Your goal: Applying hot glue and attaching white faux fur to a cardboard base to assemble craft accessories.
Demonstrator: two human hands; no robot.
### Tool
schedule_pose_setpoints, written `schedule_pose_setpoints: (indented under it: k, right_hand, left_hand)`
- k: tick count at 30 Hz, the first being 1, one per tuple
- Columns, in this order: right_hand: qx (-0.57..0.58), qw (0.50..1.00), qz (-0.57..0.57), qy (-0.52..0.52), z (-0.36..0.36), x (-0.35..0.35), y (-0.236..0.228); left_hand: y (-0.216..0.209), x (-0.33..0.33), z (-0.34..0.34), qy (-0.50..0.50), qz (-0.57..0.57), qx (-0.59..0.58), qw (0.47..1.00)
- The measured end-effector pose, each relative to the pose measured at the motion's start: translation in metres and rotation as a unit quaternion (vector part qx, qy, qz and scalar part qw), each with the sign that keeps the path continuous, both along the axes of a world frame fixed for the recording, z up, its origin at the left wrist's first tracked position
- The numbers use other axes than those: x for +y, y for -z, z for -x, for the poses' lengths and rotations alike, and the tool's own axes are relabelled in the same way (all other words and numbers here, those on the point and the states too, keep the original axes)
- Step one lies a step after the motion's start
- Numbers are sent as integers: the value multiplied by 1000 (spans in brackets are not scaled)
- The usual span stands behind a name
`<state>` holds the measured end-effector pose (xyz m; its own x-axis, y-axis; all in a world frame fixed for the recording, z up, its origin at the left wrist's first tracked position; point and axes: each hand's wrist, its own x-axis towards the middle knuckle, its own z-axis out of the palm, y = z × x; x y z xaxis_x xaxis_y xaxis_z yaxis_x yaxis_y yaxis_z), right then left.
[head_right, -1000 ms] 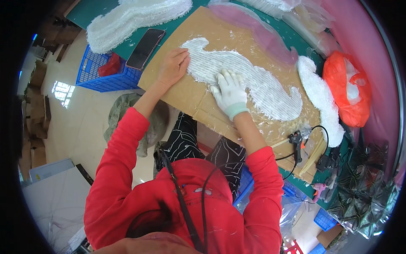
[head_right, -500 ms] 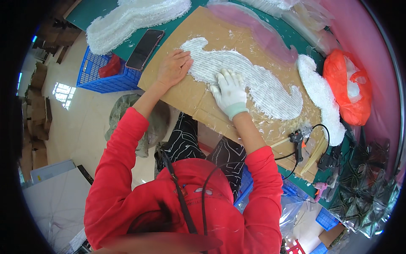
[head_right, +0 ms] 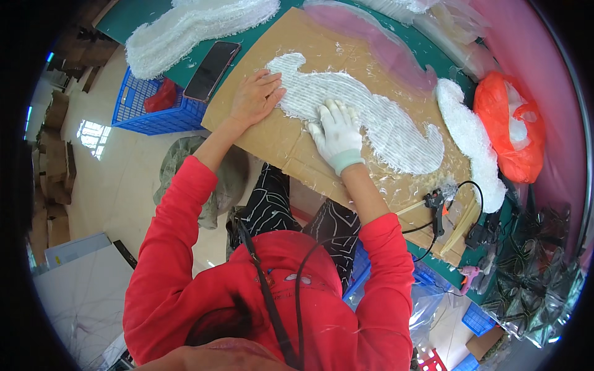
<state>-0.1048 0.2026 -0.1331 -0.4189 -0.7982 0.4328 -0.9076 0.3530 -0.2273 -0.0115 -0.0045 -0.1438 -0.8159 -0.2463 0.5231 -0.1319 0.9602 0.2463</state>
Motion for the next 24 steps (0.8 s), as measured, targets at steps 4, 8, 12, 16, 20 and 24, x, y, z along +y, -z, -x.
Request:
schedule_pose_setpoints:
  k: [4,8,12,16,20,24]
  right_hand:
    - [6,1000,1,-2,0,0,-1]
    - [7,1000,1,-2,-1,0,-2]
    - [4,1000,17,-22,-8,-7,-13]
    - [8,998,22,-50,-15,-29,-24]
    - [18,997,15,-70,-14,-51,-18]
    - [24,999,-16,-42,-2,-58,7]
  left_hand:
    - [-2,1,-1,-1,-3,-12,1000]
    - [1,-1,1,6,-12,-6,1000]
    - [0,-1,1,9,-16,-5,1000]
    - [2,-1,1,11,-12,10,1000]
    - [3,-1,1,13,-18,9,1000]
    - [-2,1,2,18,-30,-8,999]
